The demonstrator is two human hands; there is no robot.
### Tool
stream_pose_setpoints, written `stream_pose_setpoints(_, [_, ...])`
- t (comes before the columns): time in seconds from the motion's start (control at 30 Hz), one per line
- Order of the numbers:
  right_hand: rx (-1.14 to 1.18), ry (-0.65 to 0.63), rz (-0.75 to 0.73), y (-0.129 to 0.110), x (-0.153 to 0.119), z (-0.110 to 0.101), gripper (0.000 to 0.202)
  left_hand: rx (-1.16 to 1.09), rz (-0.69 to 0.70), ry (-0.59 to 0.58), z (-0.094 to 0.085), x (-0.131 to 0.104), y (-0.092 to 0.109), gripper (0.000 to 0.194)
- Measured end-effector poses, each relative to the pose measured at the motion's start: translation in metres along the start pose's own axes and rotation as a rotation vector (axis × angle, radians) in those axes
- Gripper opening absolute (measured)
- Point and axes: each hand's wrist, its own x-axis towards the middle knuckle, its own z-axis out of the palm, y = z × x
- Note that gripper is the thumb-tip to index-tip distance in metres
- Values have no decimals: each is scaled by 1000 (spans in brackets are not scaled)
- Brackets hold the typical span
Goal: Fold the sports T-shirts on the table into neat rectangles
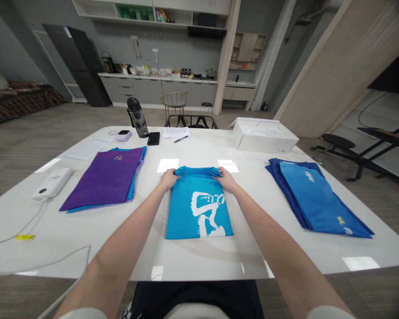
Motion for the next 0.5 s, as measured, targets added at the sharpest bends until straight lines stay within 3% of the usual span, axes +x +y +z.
stream_pose_setpoints(0.1, [83,-11,-75,-6,-10,-6,21,-85,62,-1,-5,-10,9,27])
stream_pose_setpoints(0.23, [88,102,-184,-22,-26,-21,28,-253,238,37,-12,-19,31,29])
stream_pose_setpoints(0.5, [25,332,-239,-49,-68,-64,29,-222,481,75,-9,-54,94,22])
